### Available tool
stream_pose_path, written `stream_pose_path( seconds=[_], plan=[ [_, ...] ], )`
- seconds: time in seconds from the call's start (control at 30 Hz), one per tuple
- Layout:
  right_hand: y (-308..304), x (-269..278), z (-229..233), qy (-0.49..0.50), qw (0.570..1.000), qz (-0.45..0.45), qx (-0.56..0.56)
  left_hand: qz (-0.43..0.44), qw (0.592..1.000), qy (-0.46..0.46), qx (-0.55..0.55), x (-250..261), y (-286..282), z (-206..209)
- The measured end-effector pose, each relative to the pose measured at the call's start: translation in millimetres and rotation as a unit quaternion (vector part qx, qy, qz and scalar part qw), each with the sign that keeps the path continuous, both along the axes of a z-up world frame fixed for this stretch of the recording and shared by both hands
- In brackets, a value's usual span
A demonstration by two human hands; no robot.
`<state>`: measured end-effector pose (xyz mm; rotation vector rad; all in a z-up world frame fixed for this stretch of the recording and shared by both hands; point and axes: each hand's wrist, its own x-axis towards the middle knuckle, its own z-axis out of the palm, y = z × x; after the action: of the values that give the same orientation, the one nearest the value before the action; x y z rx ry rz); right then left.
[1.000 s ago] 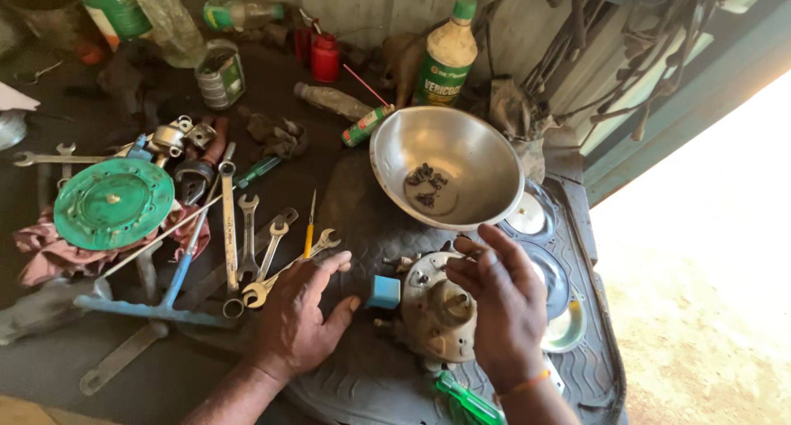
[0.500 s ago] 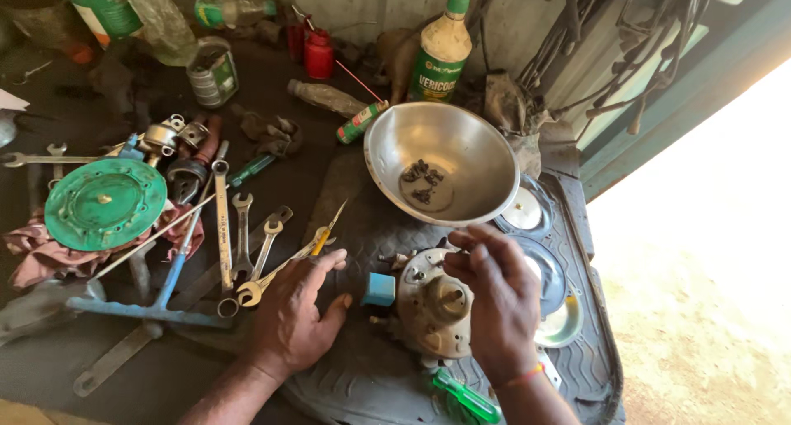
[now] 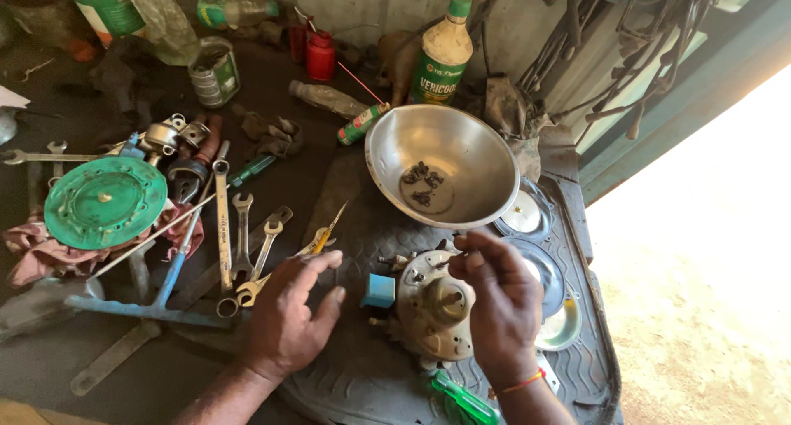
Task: The person is working on a circular mechanical component, likely a clutch plate, on a workbench. They use a green-handled screwdriver to remove small screws and place them into a metal bowl. The person also uses a T-handle wrench to tighten or adjust the central part of the component.
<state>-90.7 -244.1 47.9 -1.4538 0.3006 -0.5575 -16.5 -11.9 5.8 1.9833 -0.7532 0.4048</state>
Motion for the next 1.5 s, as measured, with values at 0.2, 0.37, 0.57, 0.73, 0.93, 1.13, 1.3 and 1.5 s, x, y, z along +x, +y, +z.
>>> stream_pose_path(
  seconds=[0.2, 0.37, 0.57, 0.73, 0.93, 1.13, 1.3, 1.5],
  plan=[
    [-20, 31, 17, 0.143, 0.980, 0.029, 0.133, -0.084, 0.996, 0.009, -0.032, 15, -34, 37],
    [-9, 14, 28, 0.108, 0.863, 0.003, -0.494, -0.205, 0.966, 0.025, 0.157, 44, -88, 45],
    [-6, 6, 2, -0.002, 0.990, -0.057, 0.125, -0.218, 0.960, 0.059, 0.164, 48, -117, 32],
    [-31, 35, 3, 0.088, 0.973, 0.049, 0.210, -0.192, 0.961, 0.051, 0.190, 44, -116, 23],
    [-8, 12, 17, 0.062, 0.926, 0.021, -0.372, -0.171, 0.967, 0.047, 0.180, 45, -112, 17],
    [-2, 1, 6, -0.030, 0.999, -0.034, 0.010, -0.191, 0.964, 0.098, 0.157, 42, -114, 30],
    [-19, 31, 8, 0.066, 0.972, -0.019, 0.224, -0.192, 0.966, 0.069, 0.159, 43, -115, 27],
    [-13, 12, 13, -0.032, 0.846, 0.012, -0.532, -0.190, 0.965, 0.000, 0.180, 47, -111, 19]
  ],
)
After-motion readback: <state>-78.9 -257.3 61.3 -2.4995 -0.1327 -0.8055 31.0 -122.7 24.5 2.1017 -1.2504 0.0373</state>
